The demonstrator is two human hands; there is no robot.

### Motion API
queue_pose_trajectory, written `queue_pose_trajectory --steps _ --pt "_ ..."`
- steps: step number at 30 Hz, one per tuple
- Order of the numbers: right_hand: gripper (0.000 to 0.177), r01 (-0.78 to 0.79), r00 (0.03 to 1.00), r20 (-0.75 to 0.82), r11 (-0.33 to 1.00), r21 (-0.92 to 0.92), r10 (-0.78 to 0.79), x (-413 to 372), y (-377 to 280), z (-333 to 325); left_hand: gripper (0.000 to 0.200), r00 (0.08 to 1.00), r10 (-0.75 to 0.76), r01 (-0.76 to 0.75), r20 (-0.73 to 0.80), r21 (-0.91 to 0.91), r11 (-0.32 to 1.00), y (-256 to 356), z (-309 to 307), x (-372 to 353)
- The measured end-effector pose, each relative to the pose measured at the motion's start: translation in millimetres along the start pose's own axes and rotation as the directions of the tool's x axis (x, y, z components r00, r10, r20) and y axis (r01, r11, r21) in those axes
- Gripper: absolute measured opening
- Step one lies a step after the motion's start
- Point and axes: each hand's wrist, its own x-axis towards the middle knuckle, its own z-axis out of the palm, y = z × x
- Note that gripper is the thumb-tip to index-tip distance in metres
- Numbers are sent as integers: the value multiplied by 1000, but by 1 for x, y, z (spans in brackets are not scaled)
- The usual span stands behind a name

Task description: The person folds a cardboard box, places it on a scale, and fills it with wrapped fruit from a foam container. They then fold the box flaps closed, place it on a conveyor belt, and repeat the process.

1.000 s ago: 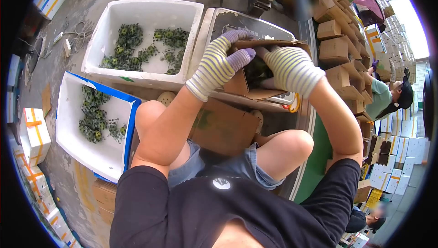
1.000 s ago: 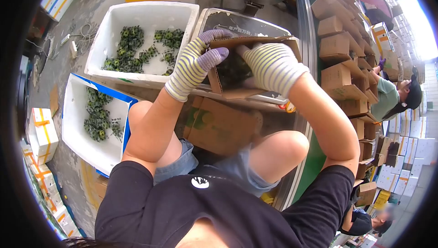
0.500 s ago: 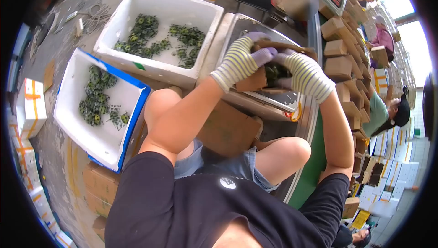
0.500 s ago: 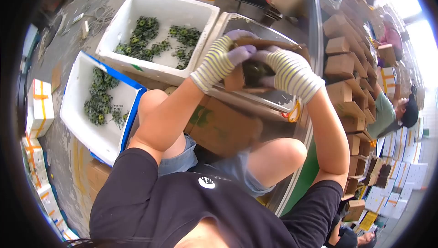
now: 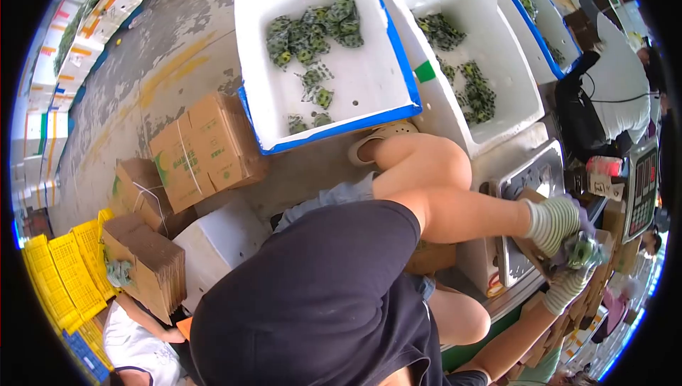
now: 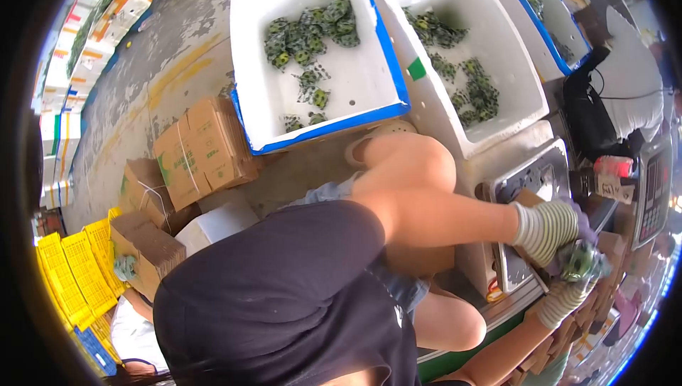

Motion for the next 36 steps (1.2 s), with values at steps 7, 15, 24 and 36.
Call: queue_pose_trajectory --steps 7,15,24,36 --pt "52 13 1000 27 996 83 -15 -3 -12 37 70 900 107 -158 -423 -88 983 32 -7 -9" --pt "43 226 971 67 775 -590 -232 -23 -28 81 46 791 198 -253 -579 -15 967 41 -135 -6" --pt "39 416 858 -74 774 -478 -508 -38 -18 -14 35 249 -725 362 -643 -632 685 -134 -287 -273" --pt "37 96 748 -287 525 -846 -599 -20 -20 -32 72 102 -536 987 -838 155 -54 -292 -412 -319"
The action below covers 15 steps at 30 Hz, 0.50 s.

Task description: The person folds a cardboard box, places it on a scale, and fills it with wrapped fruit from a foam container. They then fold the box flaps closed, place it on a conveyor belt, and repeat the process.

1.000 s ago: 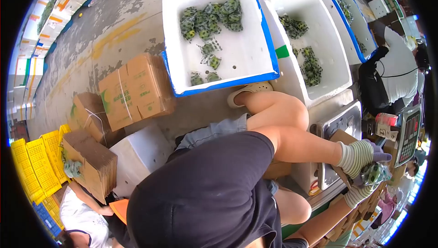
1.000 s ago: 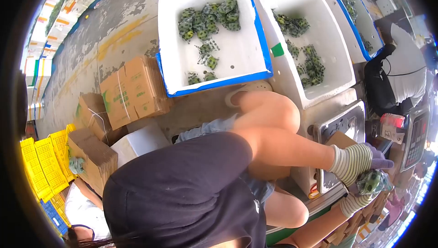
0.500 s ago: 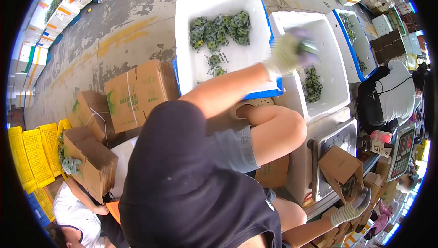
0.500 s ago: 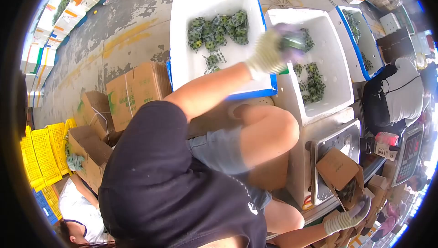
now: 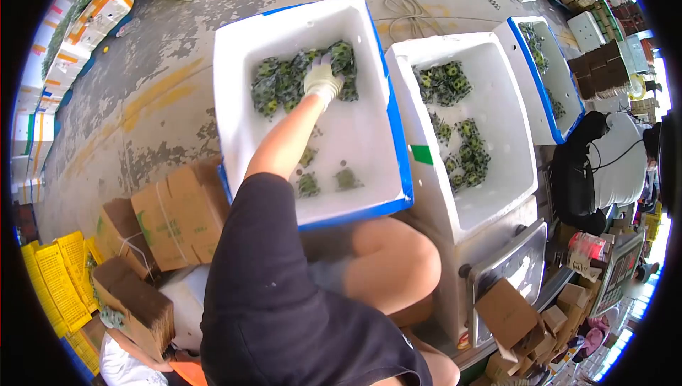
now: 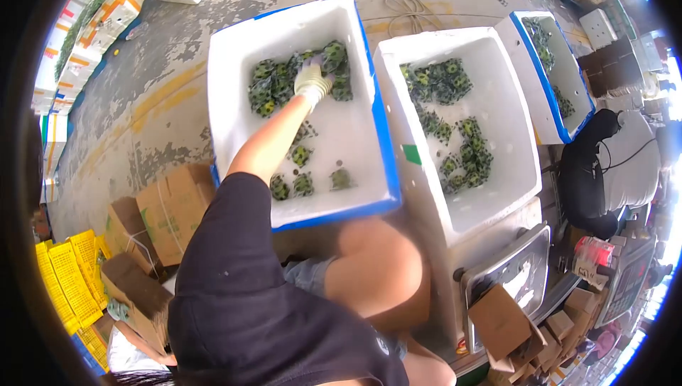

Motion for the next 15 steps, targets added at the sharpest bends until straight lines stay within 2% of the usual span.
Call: queue_pose_trajectory --steps 2,3,6,7,10,11,12,13,14,15 --pt "37 -26 1000 -1 998 -64 26 -5 5 6 70 986 151 -157 65 115 981 6 9 47" --pt "36 -40 999 -4 995 -89 40 -9 7 9 71 986 151 -160 69 167 973 8 22 59" --pt "36 -68 998 -10 986 -151 67 -14 12 11 73 970 -44 34 239 48 998 16 31 86" --pt "36 -77 997 -4 983 -165 77 -17 14 12 73 969 -62 31 237 131 991 23 27 84" --pt "35 -96 995 -3 975 -202 97 -24 16 12 74 911 41 -156 410 251 955 15 20 78" --pt "35 -106 994 -6 974 -202 107 -26 18 11 68 921 157 -236 356 189 953 -2 22 63" --pt "35 -119 993 -13 972 -203 119 -29 20 10 62 924 140 -169 356 52 984 -25 36 53" --pt "35 -127 992 -21 972 -196 125 -33 23 10 58 919 100 -109 380 1 994 -39 44 29" --pt "35 -139 990 -25 971 -197 137 -36 26 9 52 792 17 -194 610 224 955 -42 47 6" --pt "35 -145 989 -34 971 -190 141 -39 29 8 50 706 58 -451 705 385 805 -46 47 -40"
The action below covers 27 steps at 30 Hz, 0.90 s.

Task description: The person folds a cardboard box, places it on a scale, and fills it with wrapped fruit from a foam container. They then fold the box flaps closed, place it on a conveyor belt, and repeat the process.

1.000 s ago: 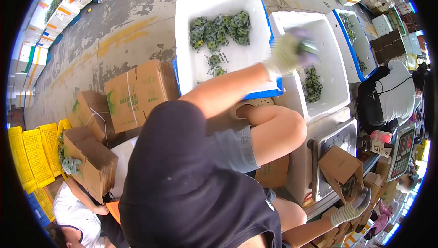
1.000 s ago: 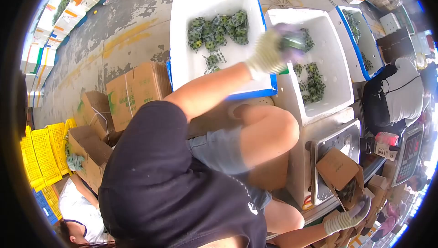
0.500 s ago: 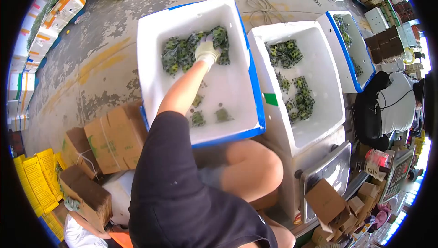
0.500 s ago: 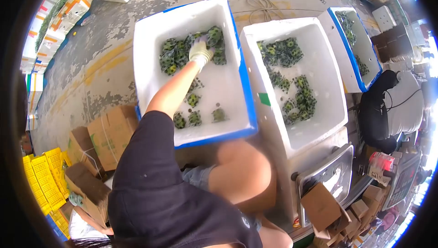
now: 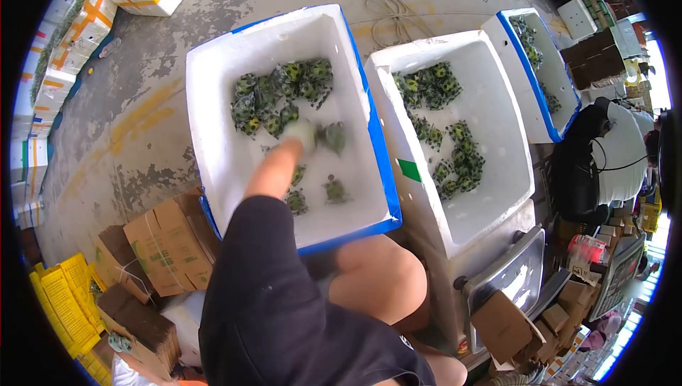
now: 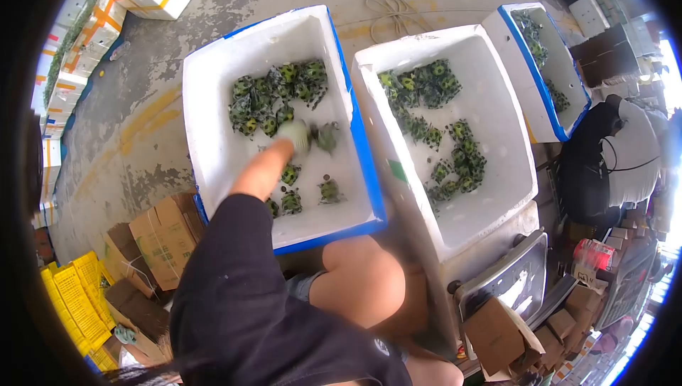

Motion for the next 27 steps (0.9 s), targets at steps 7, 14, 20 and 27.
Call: queue_pose_trajectory --steps 7,14,20,27 --pt "34 -26 1000 8 1000 -3 26 -10 19 -24 61 990 130 -111 59 -252 961 48 114 -73" --pt "33 -60 998 -22 997 -44 59 -18 50 -55 41 991 61 -94 -115 -301 949 28 23 -46" --pt "32 -34 998 35 955 -293 46 -15 112 -107 41 813 -211 65 -543 -275 959 -7 -92 29" --pt "22 -483 681 -252 681 551 687 -66 78 -77 45 971 189 -195 -148 -22 981 -54 -48 187"
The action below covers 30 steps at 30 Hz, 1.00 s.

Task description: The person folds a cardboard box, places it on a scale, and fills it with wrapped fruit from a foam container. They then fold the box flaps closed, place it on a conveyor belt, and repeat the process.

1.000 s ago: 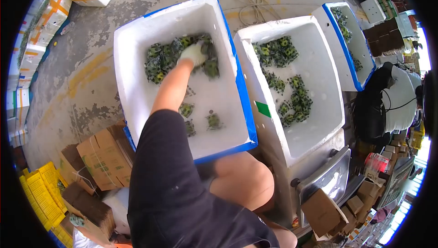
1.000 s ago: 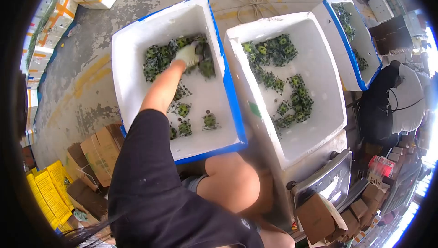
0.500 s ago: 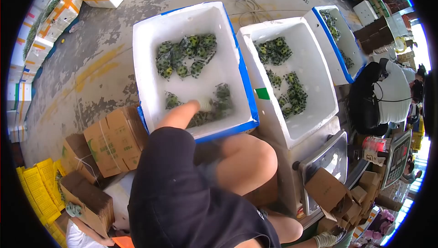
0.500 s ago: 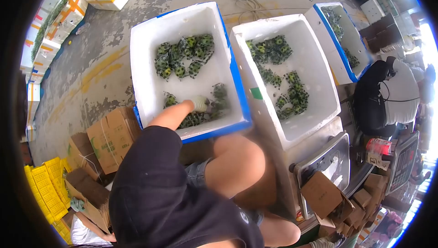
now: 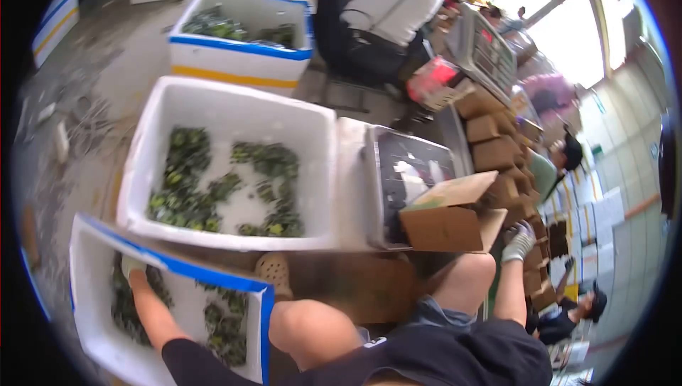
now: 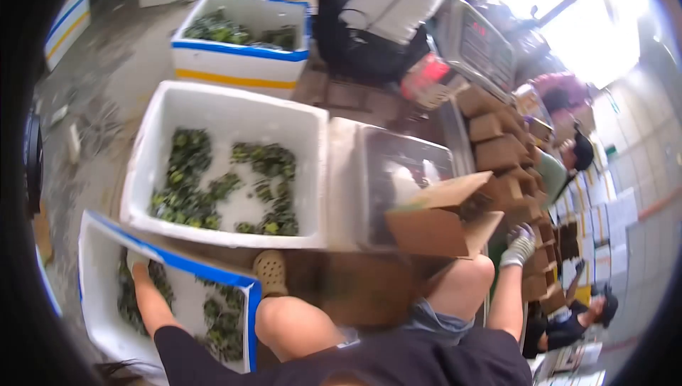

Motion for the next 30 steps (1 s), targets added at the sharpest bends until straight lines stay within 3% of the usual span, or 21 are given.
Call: queue_pose_trajectory --steps 2,3,4,5,7,10,11,12,13,14,17,18,19,20,21,22,24,26,28,29,30 --pt "23 -71 993 -88 997 16 72 -18 19 17 47 989 -128 119 67 130 984 45 7 -27" --pt "23 -80 995 -53 997 20 81 -14 34 20 49 976 -191 169 100 200 965 65 11 -42" --pt "23 -90 996 -24 996 31 90 -10 45 18 45 970 -210 209 -121 -20 978 37 59 -23" --pt "22 -92 996 22 995 45 91 -9 48 18 41 964 -139 169 -227 115 979 79 37 -61" --pt "20 -80 995 57 997 13 79 -22 41 25 43 992 -113 122 -46 399 909 97 43 -84" --pt "19 -114 989 99 994 2 113 -27 39 23 51 996 5 -46 86 472 880 121 63 -140" --pt "19 -120 986 114 993 -9 120 -31 36 21 59 999 47 -44 5 436 899 126 83 -161" --pt "19 -125 983 131 992 -20 126 -36 32 21 61 993 -69 50 94 190 981 126 104 -167" --pt "19 -118 982 145 993 -12 118 -39 32 19 57 997 -69 68 21 62 996 121 126 -181" --pt "19 -120 982 151 992 28 115 -42 30 16 52 992 -106 112 63 -102 989 140 116 -204" --pt "19 -124 980 170 983 133 101 -45 31 2 40 998 1 -7 -68 -87 996 161 102 -226" --pt "18 -111 983 165 979 172 83 -42 34 -2 38 994 16 -33 -108 -158 987 160 100 -223" --pt "18 -125 983 159 971 205 93 -39 37 -7 37 988 -3 -51 -156 -335 941 155 93 -216" --pt "18 -144 982 153 962 232 110 -38 40 -13 36 978 -44 -85 -203 -584 808 145 91 -207" --pt "18 -154 981 157 954 257 116 -38 40 -18 35 956 -120 -172 -268 -842 510 136 87 -197" --pt "19 -157 981 153 943 294 116 -39 38 -22 34 924 -201 -278 -324 -934 227 130 74 -194" --pt "19 -167 982 145 919 358 122 -42 34 -28 43 822 -336 -451 -459 -886 109 189 -2 -267" --pt "21 -161 978 189 889 428 86 -46 29 -34 46 866 -276 -486 -418 -834 -262 247 -62 -325" --pt "23 -145 968 248 868 475 26 -51 26 -32 47 864 39 -471 -502 -834 -288 268 -81 -344" --pt "24 -177 943 332 831 527 -10 -63 12 -28 47 877 3 -452 -480 -829 -328 328 -105 -391" --pt "26 -228 908 417 792 567 -36 -78 -7 -24 45 844 247 -397 -476 -864 -309 377 -124 -433"
